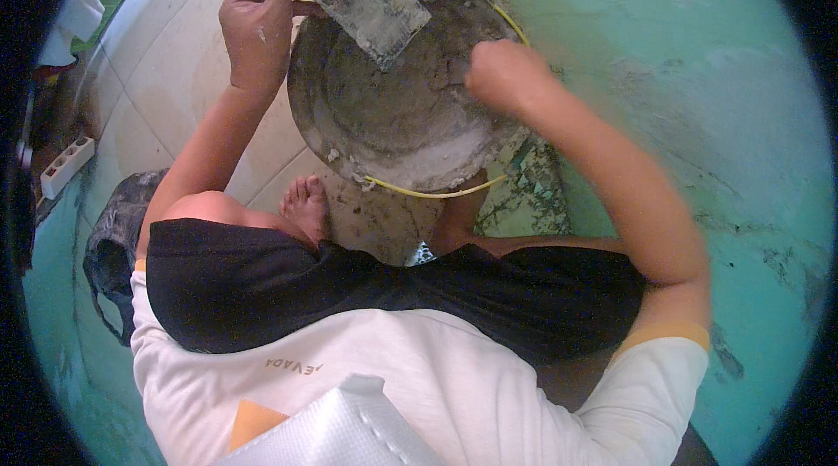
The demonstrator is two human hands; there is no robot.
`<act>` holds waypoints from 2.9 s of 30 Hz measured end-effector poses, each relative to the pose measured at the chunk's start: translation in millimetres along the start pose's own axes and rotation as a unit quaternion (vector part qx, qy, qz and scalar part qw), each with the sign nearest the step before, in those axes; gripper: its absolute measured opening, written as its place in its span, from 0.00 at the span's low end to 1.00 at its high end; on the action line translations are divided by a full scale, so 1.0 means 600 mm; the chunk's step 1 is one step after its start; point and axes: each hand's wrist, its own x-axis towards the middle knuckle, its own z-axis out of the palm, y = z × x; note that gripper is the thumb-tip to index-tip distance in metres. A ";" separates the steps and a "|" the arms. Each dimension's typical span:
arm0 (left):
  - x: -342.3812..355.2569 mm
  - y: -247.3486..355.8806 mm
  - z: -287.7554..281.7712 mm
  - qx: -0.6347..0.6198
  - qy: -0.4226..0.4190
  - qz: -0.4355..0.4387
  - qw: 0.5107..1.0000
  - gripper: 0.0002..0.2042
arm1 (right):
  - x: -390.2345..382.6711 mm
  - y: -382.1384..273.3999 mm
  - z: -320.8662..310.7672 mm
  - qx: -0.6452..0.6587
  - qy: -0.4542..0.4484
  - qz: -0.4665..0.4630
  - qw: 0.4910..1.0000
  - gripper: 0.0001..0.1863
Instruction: The person uses two different scrapers to apply and smooth plaster from a bucket onto a damaged section of a wall.
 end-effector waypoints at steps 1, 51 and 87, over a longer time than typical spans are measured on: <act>0.000 -0.001 0.004 0.010 0.017 -0.004 1.000 0.13 | 0.011 -0.007 0.023 -0.002 0.009 -0.011 1.000 0.15; 0.014 -0.007 0.023 -0.169 0.021 0.004 0.985 0.13 | 0.022 -0.071 0.059 -0.085 0.197 -0.237 0.947 0.06; -0.001 0.007 -0.007 -0.137 0.020 -0.001 0.990 0.13 | -0.025 -0.084 0.081 0.066 -0.015 -0.038 0.997 0.16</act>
